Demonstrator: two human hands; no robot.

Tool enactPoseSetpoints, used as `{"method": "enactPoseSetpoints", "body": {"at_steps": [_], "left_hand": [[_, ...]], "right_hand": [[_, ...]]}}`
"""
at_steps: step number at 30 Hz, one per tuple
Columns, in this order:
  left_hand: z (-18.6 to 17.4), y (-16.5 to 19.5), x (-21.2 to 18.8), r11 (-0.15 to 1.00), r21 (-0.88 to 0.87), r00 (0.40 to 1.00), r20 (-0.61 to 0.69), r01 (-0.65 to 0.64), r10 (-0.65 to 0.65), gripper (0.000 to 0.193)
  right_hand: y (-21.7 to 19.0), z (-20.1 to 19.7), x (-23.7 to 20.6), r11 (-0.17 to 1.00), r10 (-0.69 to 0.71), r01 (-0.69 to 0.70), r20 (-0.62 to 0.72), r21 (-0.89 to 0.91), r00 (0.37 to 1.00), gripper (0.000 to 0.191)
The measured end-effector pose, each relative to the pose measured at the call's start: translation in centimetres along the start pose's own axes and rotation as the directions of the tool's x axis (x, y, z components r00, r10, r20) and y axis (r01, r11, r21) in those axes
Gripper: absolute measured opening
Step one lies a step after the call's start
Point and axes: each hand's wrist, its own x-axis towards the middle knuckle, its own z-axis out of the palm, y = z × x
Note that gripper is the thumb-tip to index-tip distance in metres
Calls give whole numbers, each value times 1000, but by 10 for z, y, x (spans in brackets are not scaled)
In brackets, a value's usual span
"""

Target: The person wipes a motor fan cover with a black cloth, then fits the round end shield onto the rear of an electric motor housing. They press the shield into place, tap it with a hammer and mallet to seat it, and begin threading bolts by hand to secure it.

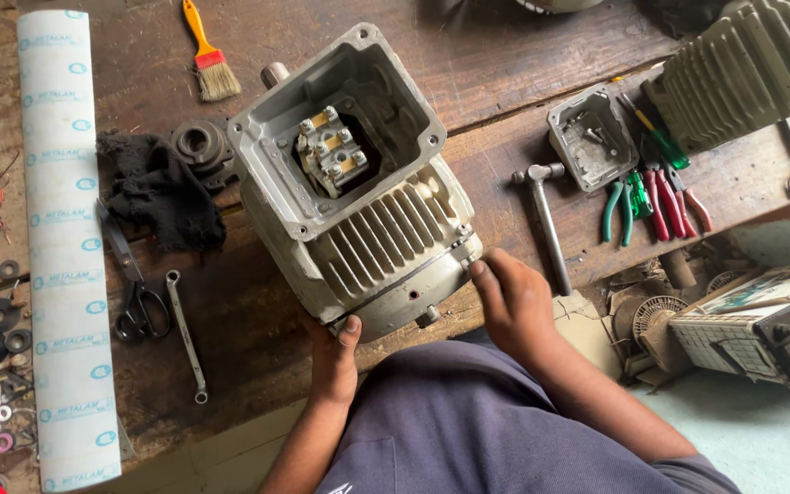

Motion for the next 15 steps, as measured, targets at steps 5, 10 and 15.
{"method": "enactPoseSetpoints", "body": {"at_steps": [5,10,15], "left_hand": [[1,-2,2,1000,-6,1000,-8,14,-14,117],[2,-4,4,999,-49,1000,-3,-14,14,121],[1,-6,4,998,-50,1000,2,-23,23,120]], "right_hand": [[-4,-4,5,950,-255,233,-86,-208,963,20],[-5,-8,7,995,43,-49,75,83,996,16],[-3,-6,10,855,-415,362,-74,-371,907,20]]}}
